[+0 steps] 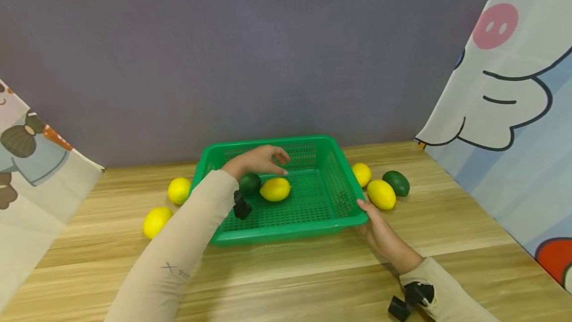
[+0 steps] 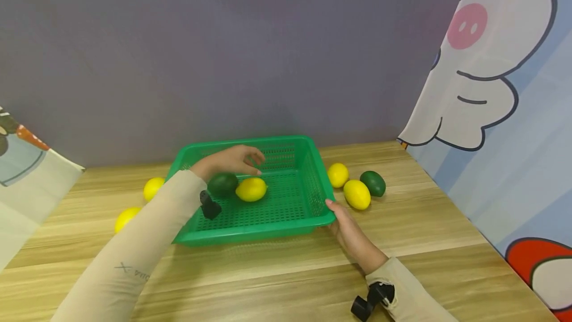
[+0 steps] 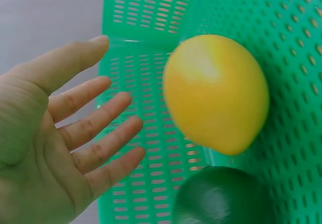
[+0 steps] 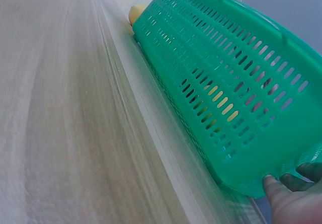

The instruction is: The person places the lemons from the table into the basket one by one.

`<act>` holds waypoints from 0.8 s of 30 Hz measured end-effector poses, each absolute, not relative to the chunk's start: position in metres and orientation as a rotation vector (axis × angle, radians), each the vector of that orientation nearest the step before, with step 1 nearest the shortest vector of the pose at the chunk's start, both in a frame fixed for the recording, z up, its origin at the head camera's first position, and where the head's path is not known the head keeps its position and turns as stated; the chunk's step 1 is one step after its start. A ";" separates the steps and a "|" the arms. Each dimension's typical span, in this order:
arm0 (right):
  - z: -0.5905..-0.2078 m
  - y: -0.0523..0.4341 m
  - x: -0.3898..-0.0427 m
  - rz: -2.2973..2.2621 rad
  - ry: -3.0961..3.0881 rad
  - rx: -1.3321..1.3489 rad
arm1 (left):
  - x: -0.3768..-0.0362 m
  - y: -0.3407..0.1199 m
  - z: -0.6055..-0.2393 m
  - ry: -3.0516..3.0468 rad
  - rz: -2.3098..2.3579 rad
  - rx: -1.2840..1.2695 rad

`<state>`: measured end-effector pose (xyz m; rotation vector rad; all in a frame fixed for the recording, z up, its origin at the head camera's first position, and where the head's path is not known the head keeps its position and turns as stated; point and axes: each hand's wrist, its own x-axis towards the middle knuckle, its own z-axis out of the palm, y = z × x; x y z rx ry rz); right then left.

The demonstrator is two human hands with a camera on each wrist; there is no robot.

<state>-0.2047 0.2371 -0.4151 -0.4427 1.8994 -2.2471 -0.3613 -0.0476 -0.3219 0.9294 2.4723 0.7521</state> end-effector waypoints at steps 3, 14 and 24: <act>-0.415 0.237 -0.205 -2.256 1.891 -0.478 | -0.360 -0.050 -0.314 2.482 0.789 0.923; -0.416 0.238 -0.205 -2.253 1.890 -0.515 | -0.349 -0.063 -0.287 2.486 0.850 0.920; -0.416 0.238 -0.204 -2.252 1.883 -0.513 | -0.347 -0.096 -0.273 2.574 0.858 0.921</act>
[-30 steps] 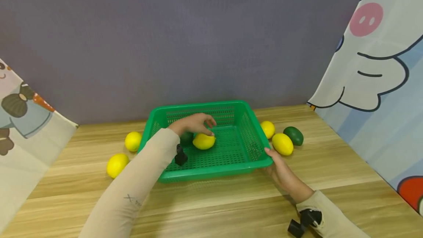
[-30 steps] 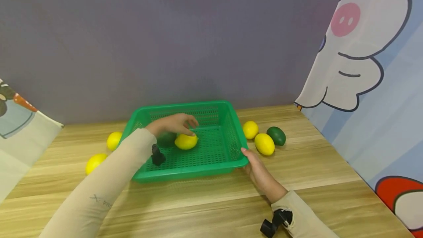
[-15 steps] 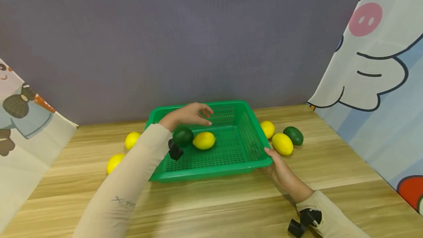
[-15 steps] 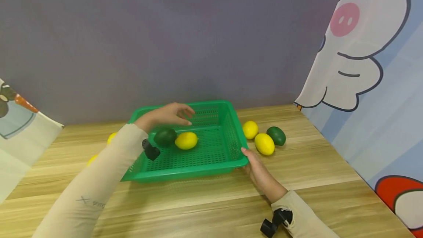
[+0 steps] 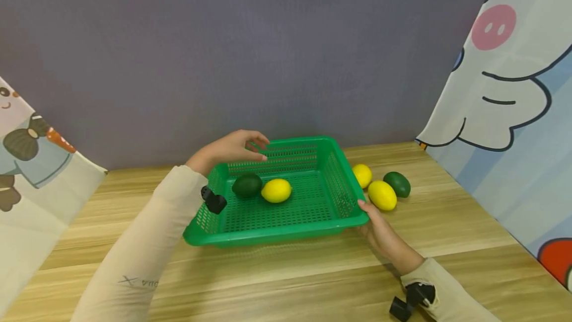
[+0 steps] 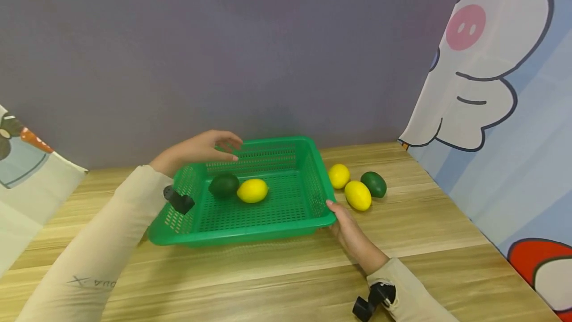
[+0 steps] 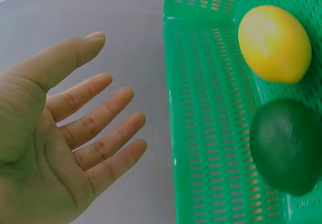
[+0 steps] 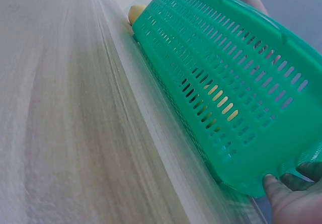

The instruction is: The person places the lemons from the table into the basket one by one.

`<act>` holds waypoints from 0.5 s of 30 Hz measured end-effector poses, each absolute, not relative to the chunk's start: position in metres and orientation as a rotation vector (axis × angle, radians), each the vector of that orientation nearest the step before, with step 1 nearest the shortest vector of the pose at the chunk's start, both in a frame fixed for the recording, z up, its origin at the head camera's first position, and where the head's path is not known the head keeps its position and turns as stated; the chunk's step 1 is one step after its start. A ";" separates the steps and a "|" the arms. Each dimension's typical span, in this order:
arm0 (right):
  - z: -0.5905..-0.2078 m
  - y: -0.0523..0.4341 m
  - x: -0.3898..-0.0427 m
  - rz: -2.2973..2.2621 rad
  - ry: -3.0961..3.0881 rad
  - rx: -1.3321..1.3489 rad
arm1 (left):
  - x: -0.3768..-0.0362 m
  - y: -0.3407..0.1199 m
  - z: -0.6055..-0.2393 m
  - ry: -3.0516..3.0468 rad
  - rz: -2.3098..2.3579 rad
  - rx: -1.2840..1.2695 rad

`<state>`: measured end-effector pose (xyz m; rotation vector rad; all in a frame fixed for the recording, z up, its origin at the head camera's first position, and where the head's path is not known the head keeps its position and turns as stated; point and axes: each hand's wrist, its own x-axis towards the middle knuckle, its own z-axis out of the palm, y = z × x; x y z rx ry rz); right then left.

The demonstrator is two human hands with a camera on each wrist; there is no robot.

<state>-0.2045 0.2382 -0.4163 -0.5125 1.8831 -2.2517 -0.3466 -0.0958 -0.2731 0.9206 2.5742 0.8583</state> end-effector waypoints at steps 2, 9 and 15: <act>-0.416 0.238 -0.205 -2.252 1.882 -0.507 | -0.345 -0.102 -0.271 2.585 0.855 0.907; -0.418 0.238 -0.206 -2.250 1.868 -0.533 | -0.334 -0.121 -0.267 2.618 0.836 0.900; -0.418 0.239 -0.207 -2.282 1.844 -0.523 | -0.327 -0.133 -0.271 2.603 0.834 0.933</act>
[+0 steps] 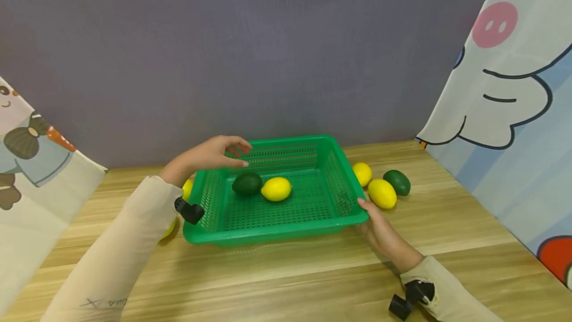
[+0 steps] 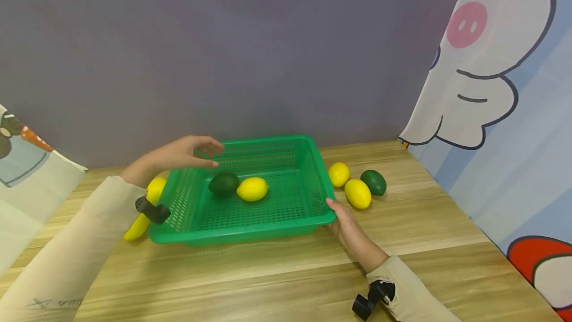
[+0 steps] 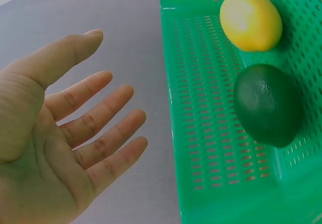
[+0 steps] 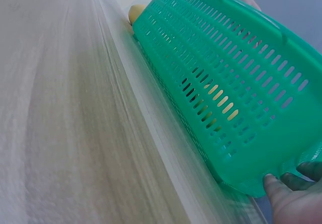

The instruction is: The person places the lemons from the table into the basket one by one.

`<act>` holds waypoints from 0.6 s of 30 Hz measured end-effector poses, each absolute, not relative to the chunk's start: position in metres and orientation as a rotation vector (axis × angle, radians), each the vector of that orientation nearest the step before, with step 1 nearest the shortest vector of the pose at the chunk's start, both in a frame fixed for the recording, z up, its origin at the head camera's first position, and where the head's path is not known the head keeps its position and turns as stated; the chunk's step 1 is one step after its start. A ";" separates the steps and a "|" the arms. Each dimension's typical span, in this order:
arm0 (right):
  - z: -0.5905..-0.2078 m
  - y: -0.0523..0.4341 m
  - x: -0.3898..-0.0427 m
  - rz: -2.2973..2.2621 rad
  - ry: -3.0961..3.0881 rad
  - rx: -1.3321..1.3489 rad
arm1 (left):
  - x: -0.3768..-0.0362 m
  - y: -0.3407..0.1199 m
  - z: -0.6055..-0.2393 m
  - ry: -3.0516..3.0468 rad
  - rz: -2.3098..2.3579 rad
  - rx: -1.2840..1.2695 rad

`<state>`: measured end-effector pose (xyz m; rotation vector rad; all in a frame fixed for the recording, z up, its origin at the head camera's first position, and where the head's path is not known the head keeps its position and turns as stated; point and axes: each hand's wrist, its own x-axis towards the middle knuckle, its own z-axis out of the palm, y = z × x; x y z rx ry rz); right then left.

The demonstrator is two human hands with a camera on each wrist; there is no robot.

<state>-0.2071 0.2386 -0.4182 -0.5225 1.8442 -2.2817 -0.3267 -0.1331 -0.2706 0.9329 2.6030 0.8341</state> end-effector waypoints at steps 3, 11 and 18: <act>-0.417 0.239 -0.207 -2.288 1.847 -0.494 | -0.325 -0.138 -0.270 2.603 0.836 0.933; -0.418 0.238 -0.208 -2.289 1.855 -0.500 | -0.318 -0.148 -0.265 2.605 0.874 0.952; -0.418 0.239 -0.208 -2.291 1.835 -0.531 | -0.309 -0.160 -0.263 2.610 0.902 0.934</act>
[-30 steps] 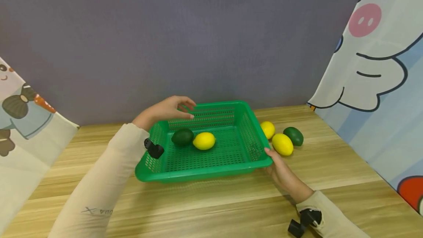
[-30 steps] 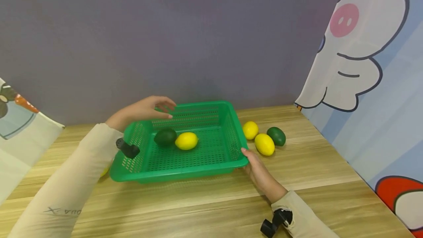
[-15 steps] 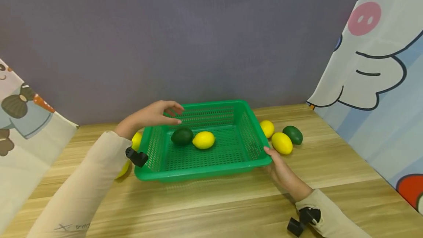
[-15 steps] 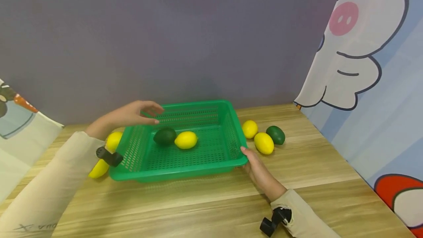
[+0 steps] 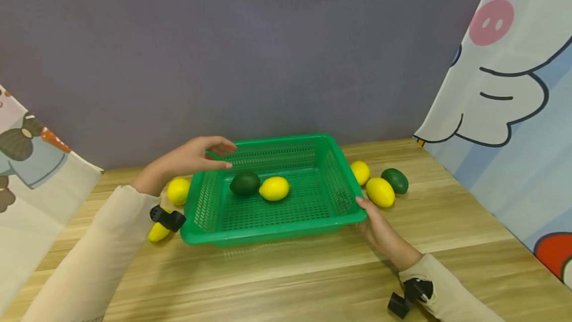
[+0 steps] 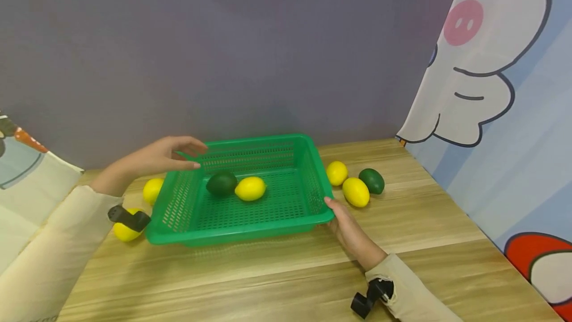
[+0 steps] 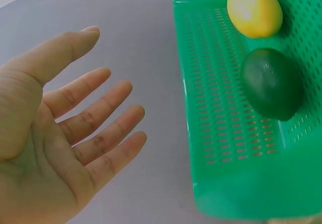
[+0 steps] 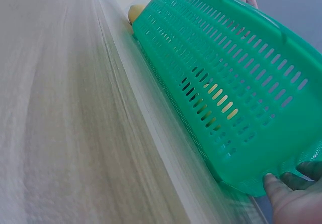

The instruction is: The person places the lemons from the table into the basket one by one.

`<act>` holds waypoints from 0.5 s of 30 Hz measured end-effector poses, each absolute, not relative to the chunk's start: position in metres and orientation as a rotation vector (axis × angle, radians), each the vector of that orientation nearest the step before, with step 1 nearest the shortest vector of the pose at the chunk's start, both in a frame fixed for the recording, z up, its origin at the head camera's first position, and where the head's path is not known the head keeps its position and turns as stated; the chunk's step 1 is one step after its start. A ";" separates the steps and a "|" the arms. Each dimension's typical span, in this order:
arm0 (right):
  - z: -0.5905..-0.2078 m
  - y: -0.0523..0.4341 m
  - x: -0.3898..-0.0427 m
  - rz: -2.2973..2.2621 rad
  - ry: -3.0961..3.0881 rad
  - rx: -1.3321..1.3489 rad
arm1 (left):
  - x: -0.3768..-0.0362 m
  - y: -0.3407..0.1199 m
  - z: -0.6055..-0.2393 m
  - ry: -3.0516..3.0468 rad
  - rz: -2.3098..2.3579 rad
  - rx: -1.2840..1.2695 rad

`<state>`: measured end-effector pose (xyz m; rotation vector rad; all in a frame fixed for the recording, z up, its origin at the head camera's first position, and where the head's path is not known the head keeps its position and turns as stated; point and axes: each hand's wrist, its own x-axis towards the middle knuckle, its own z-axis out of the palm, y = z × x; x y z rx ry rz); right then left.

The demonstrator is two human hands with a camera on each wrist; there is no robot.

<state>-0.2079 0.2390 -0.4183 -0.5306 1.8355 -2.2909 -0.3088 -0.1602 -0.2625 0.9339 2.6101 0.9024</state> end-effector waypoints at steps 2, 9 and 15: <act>-0.418 0.239 -0.208 -2.292 1.830 -0.536 | -0.306 -0.165 -0.261 2.620 0.915 0.921; -0.419 0.240 -0.208 -2.296 1.836 -0.538 | -0.297 -0.184 -0.260 2.672 0.944 0.917; -0.418 0.239 -0.207 -2.289 1.843 -0.513 | -0.292 -0.197 -0.264 2.691 0.947 0.899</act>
